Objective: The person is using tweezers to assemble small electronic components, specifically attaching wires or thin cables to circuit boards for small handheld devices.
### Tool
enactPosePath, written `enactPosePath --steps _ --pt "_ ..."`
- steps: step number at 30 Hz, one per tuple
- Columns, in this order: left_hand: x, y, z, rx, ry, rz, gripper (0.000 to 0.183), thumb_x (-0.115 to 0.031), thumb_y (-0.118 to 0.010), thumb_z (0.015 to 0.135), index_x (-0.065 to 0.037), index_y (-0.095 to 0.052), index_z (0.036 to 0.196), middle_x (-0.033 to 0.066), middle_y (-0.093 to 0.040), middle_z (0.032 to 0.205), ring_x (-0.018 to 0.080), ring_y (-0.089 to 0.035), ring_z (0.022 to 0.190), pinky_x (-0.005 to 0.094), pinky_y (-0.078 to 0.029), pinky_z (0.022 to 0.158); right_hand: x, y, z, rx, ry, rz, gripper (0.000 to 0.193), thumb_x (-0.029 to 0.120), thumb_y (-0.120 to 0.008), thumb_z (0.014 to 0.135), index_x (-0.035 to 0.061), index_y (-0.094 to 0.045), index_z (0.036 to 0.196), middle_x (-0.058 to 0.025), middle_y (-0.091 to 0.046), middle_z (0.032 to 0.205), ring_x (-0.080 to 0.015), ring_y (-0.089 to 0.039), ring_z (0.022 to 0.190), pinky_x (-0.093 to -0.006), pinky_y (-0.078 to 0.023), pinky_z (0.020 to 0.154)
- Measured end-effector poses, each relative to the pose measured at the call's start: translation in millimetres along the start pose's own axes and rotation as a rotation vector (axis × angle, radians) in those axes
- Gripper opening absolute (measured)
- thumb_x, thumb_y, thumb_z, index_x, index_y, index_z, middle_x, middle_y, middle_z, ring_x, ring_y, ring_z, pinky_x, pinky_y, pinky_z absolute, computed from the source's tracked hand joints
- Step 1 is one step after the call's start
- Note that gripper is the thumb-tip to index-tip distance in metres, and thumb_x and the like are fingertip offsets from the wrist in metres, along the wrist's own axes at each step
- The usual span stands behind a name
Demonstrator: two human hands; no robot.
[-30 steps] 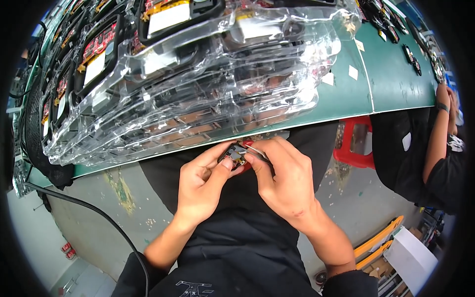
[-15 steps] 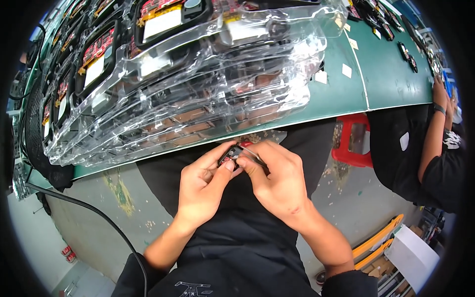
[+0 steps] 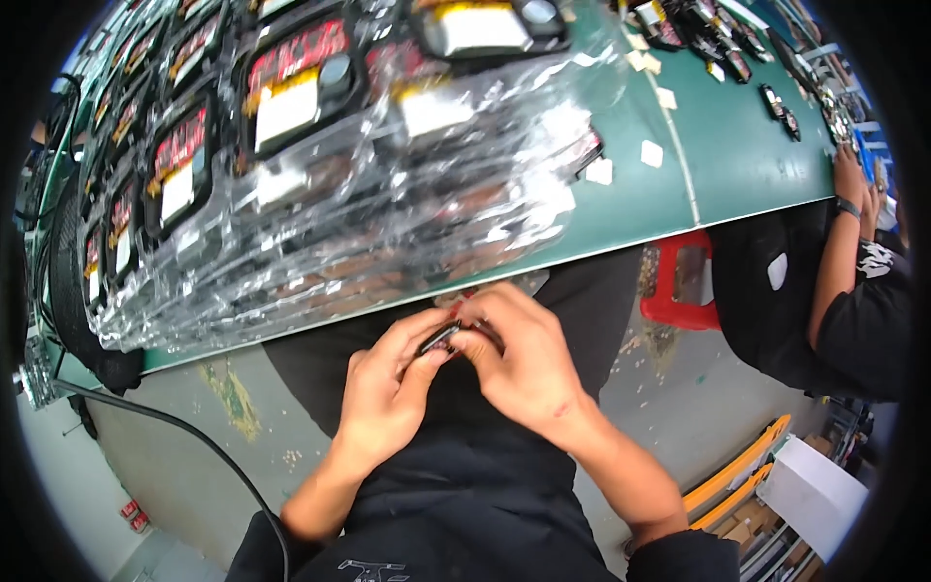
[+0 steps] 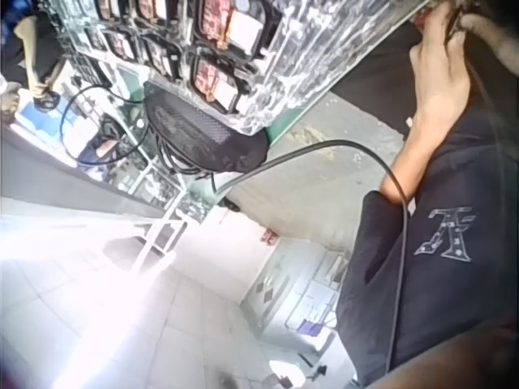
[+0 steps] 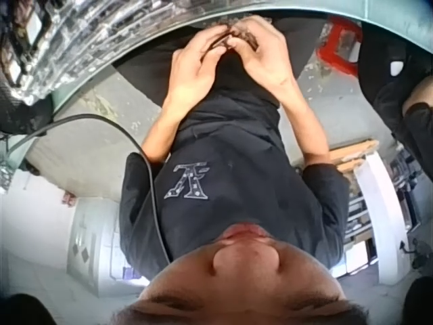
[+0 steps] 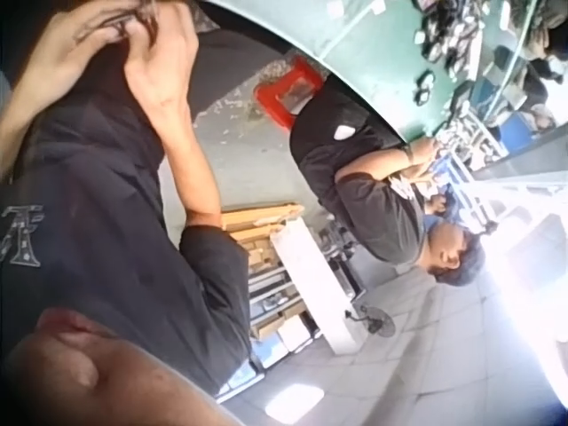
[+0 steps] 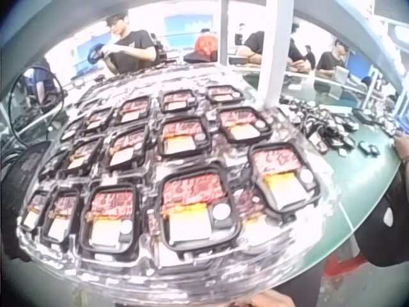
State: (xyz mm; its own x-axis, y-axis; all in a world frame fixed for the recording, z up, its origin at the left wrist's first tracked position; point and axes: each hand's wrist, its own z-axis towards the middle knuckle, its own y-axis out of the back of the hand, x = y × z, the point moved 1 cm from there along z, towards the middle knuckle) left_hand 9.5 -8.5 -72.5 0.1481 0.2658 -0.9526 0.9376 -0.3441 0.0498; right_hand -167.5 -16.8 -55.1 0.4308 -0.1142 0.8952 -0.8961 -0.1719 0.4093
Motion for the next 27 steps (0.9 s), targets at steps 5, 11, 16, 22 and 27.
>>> enactPosePath --steps 5,11,16,22,27 --pt "-13.9 -2.0 0.9 0.032 -0.084 0.144 0.042 0.0 -0.064 0.099 0.001 -0.055 0.14 0.0188 -0.073 0.124 0.0253 -0.072 0.115 0.0312 -0.056 0.094 -6.3 1.8 -6.5 -0.039 0.104 -0.044 0.024 -0.004 -0.072 0.085 -0.0006 -0.062 0.107 -0.0183 -0.064 0.099 -0.0412 -0.065 0.085 -0.043 -0.054 0.072" --pt "-13.2 -4.8 0.4 0.12 -0.02 0.046 0.045 0.0 -0.063 0.1 0.0 -0.053 0.145 0.0202 -0.073 0.125 0.0212 -0.072 0.112 0.0322 -0.056 0.094 -11.6 9.3 -18.5 -0.01 0.098 -0.165 0.022 0.0 -0.073 0.087 0.0004 -0.058 0.104 -0.0182 -0.062 0.095 -0.0441 -0.064 0.084 -0.0472 -0.053 0.068" --pt "-3.1 -9.0 -6.2 0.306 0.135 -0.526 0.057 -0.005 -0.067 0.1 0.001 -0.042 0.152 0.0219 -0.065 0.136 0.0299 -0.064 0.127 0.0392 -0.052 0.106 13.1 46.7 -21.8 -0.04 0.155 -0.044 0.021 -0.01 -0.067 0.081 0.0006 -0.061 0.098 -0.0139 -0.063 0.091 -0.0271 -0.063 0.074 -0.0346 -0.05 0.064" --pt "4.2 -22.2 1.4 0.319 0.176 -0.472 0.045 -0.013 -0.063 0.104 0.005 -0.05 0.144 0.0215 -0.066 0.134 0.0296 -0.063 0.128 0.0401 -0.049 0.11 52.4 118.3 11.3 -0.626 0.164 -0.277 0.012 -0.008 -0.068 0.087 -0.0026 -0.061 0.095 -0.0058 -0.059 0.077 -0.0094 -0.042 0.058 -0.0279 -0.036 0.054" --pt "17.4 -32.1 -2.2 0.325 0.224 -0.425 0.041 -0.014 -0.061 0.106 0.006 -0.054 0.141 0.0204 -0.067 0.133 0.0261 -0.065 0.124 0.0361 -0.05 0.107 43.7 140.1 62.3 -0.594 0.16 -0.442 0.018 0.006 -0.075 0.091 -0.0037 -0.069 0.105 -0.0123 -0.071 0.091 -0.018 -0.059 0.067 -0.0312 -0.047 0.063"
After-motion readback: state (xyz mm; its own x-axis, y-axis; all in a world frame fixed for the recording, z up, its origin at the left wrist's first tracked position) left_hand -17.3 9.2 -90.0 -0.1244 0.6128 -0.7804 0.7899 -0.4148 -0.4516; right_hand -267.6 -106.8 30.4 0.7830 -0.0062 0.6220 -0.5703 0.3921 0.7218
